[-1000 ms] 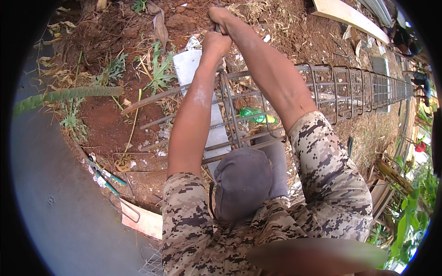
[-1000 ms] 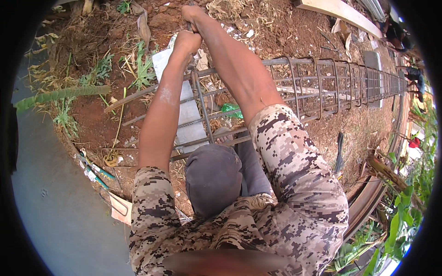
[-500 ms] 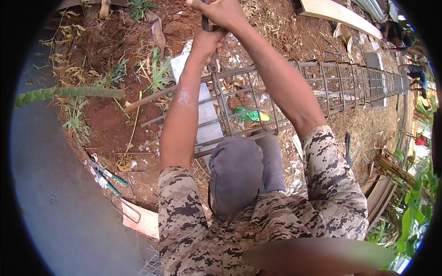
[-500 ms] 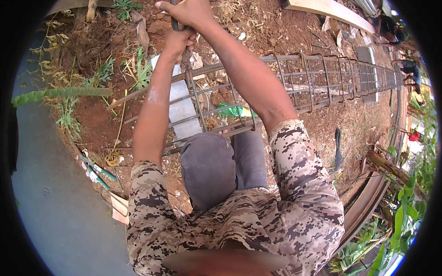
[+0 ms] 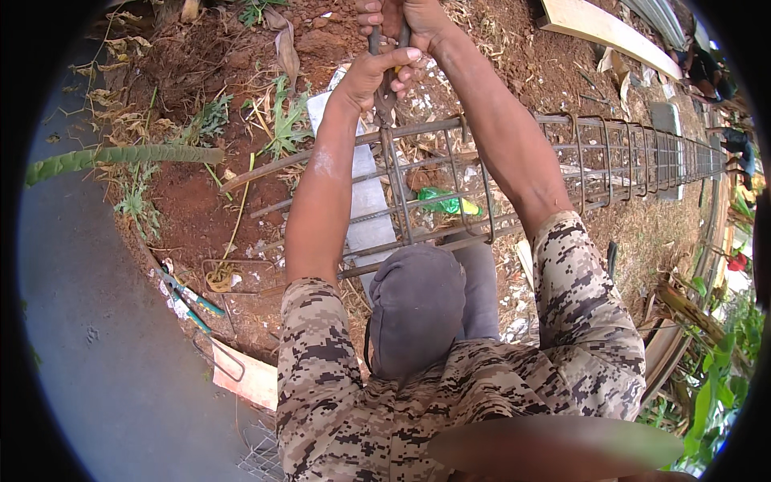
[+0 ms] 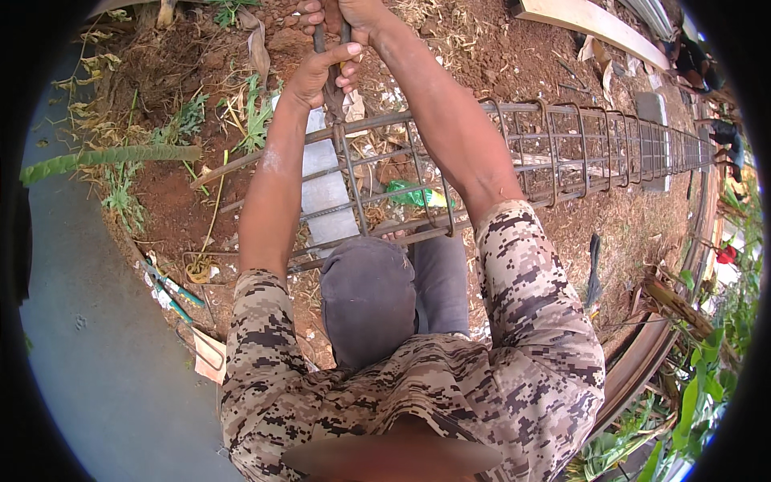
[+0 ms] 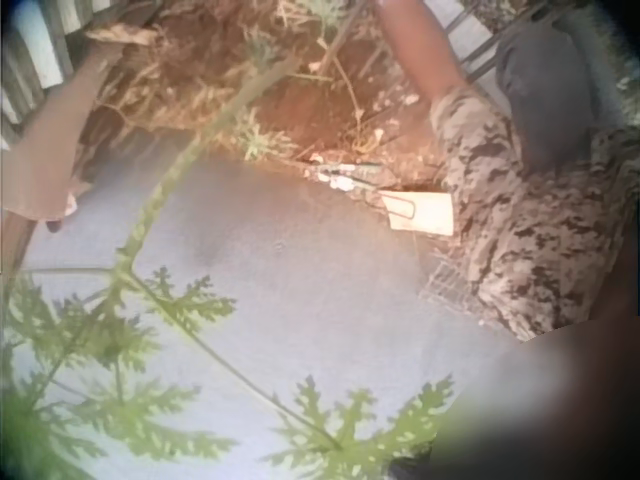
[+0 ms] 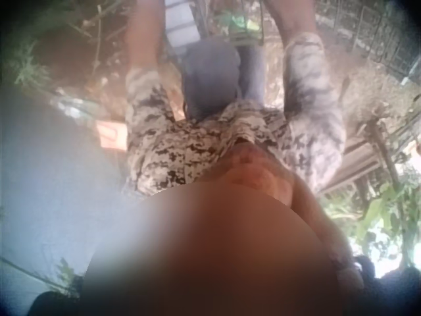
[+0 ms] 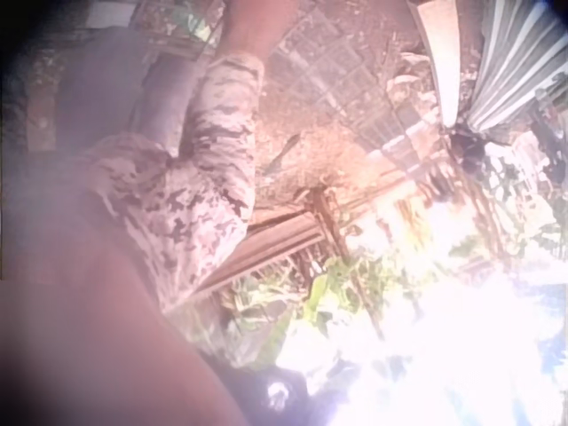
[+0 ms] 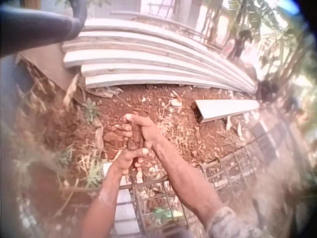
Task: The person sits on the ground and uses pliers to twist wire ties around the intersections of a rebar cage. They repeatedly pick up wire ties, wrap them around the bars, and twist them to secure the structure.
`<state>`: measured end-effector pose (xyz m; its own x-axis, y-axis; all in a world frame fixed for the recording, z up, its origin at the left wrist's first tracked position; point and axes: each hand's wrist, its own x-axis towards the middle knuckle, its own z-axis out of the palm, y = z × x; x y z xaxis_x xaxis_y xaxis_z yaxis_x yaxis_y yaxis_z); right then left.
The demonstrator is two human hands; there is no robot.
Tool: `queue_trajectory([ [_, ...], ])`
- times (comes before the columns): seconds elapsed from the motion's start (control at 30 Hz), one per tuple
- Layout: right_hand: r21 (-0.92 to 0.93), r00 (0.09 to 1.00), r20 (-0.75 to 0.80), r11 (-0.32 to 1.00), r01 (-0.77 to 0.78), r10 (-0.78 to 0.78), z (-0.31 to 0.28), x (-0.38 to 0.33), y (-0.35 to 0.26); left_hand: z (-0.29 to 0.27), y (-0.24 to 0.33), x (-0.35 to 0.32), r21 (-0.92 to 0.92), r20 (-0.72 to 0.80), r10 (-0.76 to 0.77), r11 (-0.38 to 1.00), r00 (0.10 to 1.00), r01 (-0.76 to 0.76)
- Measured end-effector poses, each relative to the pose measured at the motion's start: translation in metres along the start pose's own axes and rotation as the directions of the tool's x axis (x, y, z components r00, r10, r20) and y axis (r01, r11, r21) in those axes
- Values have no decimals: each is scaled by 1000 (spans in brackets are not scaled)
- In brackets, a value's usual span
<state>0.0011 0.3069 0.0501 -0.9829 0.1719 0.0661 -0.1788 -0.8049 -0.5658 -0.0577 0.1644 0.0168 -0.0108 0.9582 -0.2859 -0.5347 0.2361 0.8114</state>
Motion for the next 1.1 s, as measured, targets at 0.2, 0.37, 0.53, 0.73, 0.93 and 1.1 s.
queue_trajectory([
  [0.2,-670,782,-520,732,-124,-343,-13,28,15,21,-1,0,622,-337,330,781,882,-55],
  [0.37,-802,846,-57,-481,-355,-530,-17,49,19,52,-19,24,716,-666,509,641,545,276],
  [0.53,-730,846,-34,-565,-385,-532,-7,55,28,20,-31,31,786,-541,597,609,593,104],
  [0.73,-877,490,-464,305,-372,-738,85,29,18,21,8,0,292,-478,237,951,845,-102],
  [0.93,-812,729,-295,564,149,-618,127,-82,-76,92,114,-30,287,208,20,955,978,-80],
  [1.1,-418,629,-529,820,390,-569,112,-210,-58,191,45,-30,546,241,-154,838,958,-3],
])
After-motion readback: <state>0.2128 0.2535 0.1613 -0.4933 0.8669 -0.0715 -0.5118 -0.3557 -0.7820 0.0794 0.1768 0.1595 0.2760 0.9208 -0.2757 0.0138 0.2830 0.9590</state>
